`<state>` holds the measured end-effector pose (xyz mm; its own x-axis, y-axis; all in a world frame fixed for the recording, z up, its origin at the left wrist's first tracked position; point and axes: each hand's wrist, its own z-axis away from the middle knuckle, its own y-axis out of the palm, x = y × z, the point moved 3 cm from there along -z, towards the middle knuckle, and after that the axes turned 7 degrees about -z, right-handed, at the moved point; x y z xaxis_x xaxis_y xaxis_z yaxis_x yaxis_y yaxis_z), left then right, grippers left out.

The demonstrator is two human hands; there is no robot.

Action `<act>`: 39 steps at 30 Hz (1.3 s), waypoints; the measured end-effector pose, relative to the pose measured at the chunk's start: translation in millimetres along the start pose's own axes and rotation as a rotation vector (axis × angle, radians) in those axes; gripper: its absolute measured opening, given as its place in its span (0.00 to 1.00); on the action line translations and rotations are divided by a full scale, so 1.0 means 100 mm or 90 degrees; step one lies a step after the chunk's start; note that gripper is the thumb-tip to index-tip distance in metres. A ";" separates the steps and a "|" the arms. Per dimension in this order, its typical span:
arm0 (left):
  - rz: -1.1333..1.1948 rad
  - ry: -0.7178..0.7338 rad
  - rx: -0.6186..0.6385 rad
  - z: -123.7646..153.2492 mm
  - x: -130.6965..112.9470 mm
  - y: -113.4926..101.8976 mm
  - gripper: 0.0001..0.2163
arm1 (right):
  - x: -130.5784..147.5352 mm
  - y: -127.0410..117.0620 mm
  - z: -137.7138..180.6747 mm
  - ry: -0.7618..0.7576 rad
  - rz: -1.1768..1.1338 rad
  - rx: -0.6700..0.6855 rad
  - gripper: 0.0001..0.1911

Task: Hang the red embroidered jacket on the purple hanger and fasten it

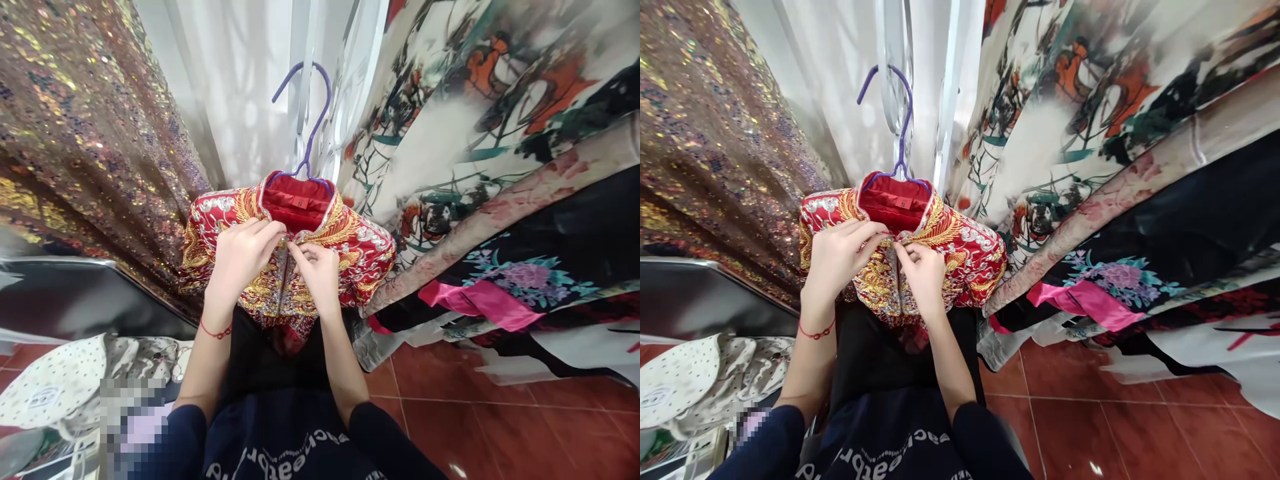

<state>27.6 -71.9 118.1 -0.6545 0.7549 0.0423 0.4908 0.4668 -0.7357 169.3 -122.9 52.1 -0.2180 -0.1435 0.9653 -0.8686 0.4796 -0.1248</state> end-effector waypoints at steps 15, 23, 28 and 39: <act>0.095 -0.130 -0.100 -0.10 0.51 -0.03 0.25 | 0.04 -1.07 -0.03 -0.400 0.456 -0.305 0.23; 0.106 -0.145 -0.099 -0.25 0.79 0.34 0.15 | -0.17 -1.13 -0.24 -0.445 0.440 -0.252 0.20; 0.092 -0.165 -0.165 -0.34 0.73 0.19 0.15 | 0.19 -1.20 -0.20 -0.468 0.385 -0.314 0.20; 0.045 -0.236 -0.225 -0.12 1.12 0.61 0.22 | -0.23 -0.95 -0.56 -0.387 0.447 -0.319 0.22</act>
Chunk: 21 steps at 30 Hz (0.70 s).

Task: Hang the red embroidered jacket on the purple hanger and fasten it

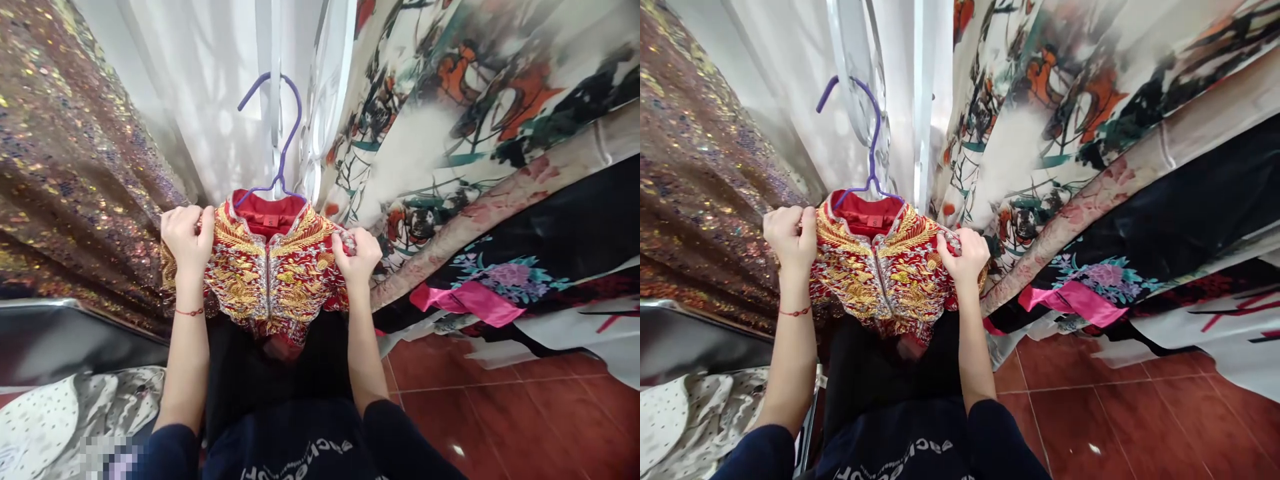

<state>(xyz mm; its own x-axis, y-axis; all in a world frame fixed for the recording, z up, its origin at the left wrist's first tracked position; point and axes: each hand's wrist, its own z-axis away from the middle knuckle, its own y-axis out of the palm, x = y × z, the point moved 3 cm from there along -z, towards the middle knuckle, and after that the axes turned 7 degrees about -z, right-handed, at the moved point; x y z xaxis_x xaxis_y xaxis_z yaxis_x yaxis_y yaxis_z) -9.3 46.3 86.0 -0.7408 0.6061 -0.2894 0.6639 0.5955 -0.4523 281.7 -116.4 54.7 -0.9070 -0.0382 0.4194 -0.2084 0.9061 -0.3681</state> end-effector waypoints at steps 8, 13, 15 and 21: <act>-0.017 -0.039 -0.042 0.23 -0.13 -0.09 0.19 | -0.17 0.10 -0.09 -0.025 -0.029 -0.009 0.21; -0.037 -0.020 -0.042 0.28 -0.14 -0.14 0.18 | -0.17 0.10 -0.06 -0.053 -0.018 -0.027 0.21; -0.043 -0.016 -0.037 0.28 -0.15 -0.15 0.18 | -0.16 0.09 -0.03 -0.060 -0.012 -0.040 0.21; -0.020 -0.027 -0.025 0.29 -0.18 -0.20 0.18 | -0.17 0.03 0.04 -0.036 -0.020 -0.012 0.20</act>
<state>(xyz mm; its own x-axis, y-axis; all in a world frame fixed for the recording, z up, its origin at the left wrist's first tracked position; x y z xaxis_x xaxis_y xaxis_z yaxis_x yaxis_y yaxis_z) -12.1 8.2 76.2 -0.7649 0.5642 -0.3108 0.6426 0.6351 -0.4286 295.0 -114.7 43.7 -0.9196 -0.0897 0.3826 -0.2304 0.9118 -0.3400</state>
